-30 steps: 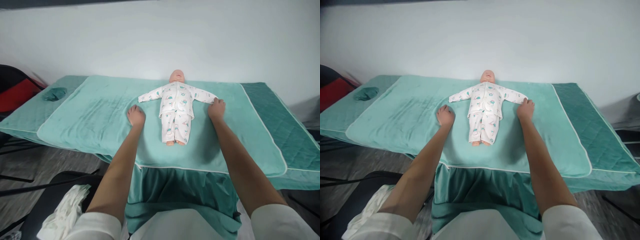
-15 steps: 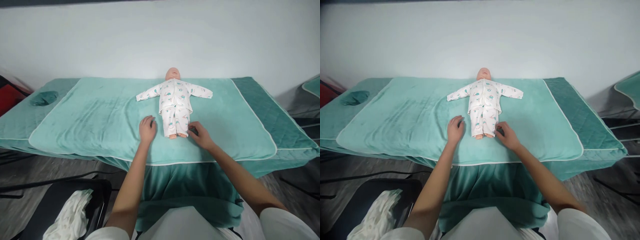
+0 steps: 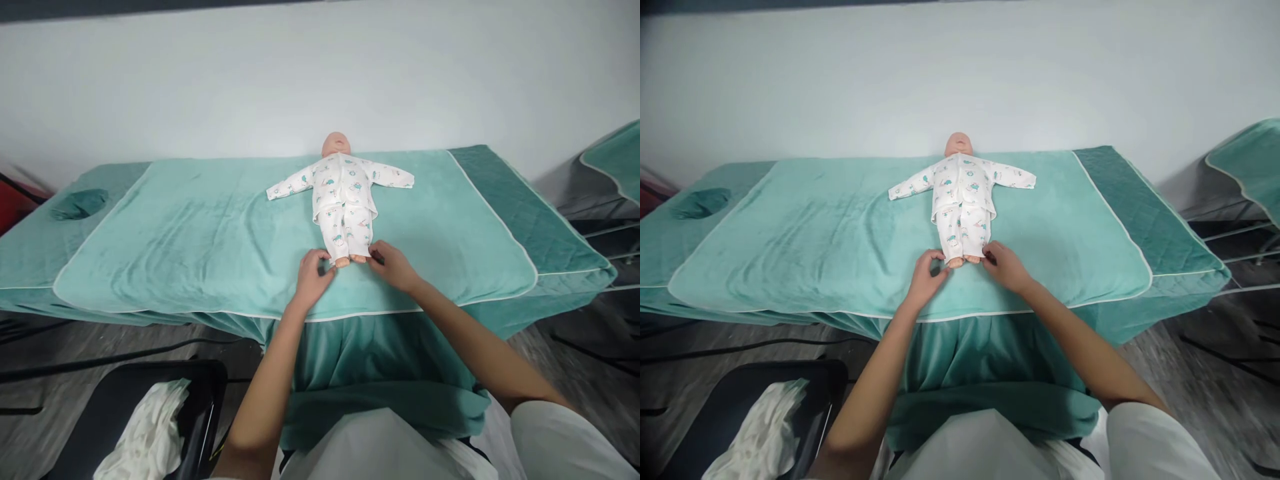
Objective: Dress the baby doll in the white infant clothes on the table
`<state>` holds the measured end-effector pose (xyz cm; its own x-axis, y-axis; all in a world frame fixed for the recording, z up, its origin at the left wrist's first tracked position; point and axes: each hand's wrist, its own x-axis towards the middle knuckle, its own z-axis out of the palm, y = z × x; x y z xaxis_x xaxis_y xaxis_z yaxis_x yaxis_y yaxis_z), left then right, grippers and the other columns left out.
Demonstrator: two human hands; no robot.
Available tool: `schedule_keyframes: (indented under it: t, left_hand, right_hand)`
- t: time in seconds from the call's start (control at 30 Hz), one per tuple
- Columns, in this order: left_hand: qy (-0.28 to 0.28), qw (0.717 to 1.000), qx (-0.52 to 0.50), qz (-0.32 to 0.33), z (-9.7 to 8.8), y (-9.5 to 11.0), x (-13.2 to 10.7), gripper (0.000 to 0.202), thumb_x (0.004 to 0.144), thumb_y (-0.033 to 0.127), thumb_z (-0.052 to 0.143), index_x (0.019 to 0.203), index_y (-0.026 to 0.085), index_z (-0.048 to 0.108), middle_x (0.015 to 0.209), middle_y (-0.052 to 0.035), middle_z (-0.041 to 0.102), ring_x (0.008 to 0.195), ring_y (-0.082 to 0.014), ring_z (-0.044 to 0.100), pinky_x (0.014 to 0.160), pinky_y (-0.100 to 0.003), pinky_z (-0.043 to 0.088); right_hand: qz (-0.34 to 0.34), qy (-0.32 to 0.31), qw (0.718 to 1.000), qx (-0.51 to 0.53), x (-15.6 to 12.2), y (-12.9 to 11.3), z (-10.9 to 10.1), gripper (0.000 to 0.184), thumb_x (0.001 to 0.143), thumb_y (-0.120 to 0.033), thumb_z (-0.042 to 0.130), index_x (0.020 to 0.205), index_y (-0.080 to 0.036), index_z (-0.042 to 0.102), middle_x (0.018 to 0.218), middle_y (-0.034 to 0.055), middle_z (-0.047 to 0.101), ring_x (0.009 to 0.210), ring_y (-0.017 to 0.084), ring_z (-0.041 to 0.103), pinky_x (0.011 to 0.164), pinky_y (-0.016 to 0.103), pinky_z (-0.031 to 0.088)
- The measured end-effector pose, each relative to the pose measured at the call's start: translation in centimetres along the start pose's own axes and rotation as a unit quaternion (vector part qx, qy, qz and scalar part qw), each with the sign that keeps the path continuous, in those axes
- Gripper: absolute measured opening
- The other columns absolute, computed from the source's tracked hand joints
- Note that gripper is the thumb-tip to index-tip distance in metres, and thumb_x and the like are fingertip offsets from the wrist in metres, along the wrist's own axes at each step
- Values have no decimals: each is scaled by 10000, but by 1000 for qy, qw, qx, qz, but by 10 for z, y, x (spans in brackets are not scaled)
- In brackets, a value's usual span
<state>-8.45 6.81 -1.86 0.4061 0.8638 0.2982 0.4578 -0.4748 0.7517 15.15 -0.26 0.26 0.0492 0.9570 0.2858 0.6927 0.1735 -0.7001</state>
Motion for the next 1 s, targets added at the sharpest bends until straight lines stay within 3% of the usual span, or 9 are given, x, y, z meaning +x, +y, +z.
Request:
schedule_keyframes:
  t: [0.23, 0.33, 0.47, 0.6, 0.67, 0.9, 1.0]
  left_hand:
    - [22, 1000, 20, 6, 6, 2, 3, 36, 919, 274, 612, 937, 242, 611, 931, -49, 698, 914, -228, 653, 928, -405, 502]
    - [35, 999, 16, -3, 5, 6, 5, 62, 934, 292, 600, 892, 247, 608, 884, -41, 695, 868, -226, 647, 870, -394, 509]
    - [50, 998, -7, 22, -2, 18, 5, 87, 947, 300, 580, 884, 243, 600, 878, -37, 686, 842, -211, 632, 809, -360, 496]
    - [58, 997, -21, 51, -12, 30, 4, 76, 933, 267, 593, 863, 237, 582, 837, -13, 660, 810, -177, 621, 789, -317, 482]
    - [60, 996, -30, 56, -15, 33, 4, 84, 922, 257, 606, 849, 231, 573, 815, 1, 647, 787, -160, 615, 772, -295, 479]
    - [27, 997, -37, 59, -6, 17, -4, 48, 898, 179, 588, 876, 221, 581, 837, 3, 636, 775, -144, 600, 744, -273, 469]
    - [35, 997, -48, 43, 0, 10, -7, 36, 899, 187, 590, 891, 221, 579, 846, 1, 630, 783, -144, 597, 752, -271, 476]
  right_hand:
    - [24, 88, 994, 61, -12, -31, -31, 114, 899, -357, 596, 902, -256, 543, 875, 19, 640, 783, 199, 658, 714, 353, 565]
    - [39, 64, 997, 24, -17, -26, -37, 84, 881, -312, 590, 916, -249, 548, 863, 23, 663, 778, 212, 678, 698, 360, 557]
    - [14, 11, 998, -59, -18, -19, -32, 94, 919, -270, 544, 1000, -237, 579, 937, 55, 675, 816, 226, 676, 732, 386, 562]
    - [-60, 10, 987, -151, -12, -27, -25, 272, 953, -251, 554, 1222, -238, 583, 1228, 120, 646, 1075, 282, 662, 854, 425, 577]
    - [-101, -5, 977, -189, -7, -33, -22, 317, 963, -239, 558, 1280, -234, 572, 1284, 137, 625, 1166, 312, 623, 901, 458, 572]
    - [-154, -12, 967, -204, 5, -42, -13, 215, 984, -250, 586, 1184, -183, 626, 1184, 139, 653, 1094, 311, 600, 941, 474, 556]
    - [-164, -19, 962, -217, 8, -41, -5, 223, 938, -198, 624, 1158, -175, 652, 1285, 156, 639, 1226, 343, 549, 1026, 513, 518]
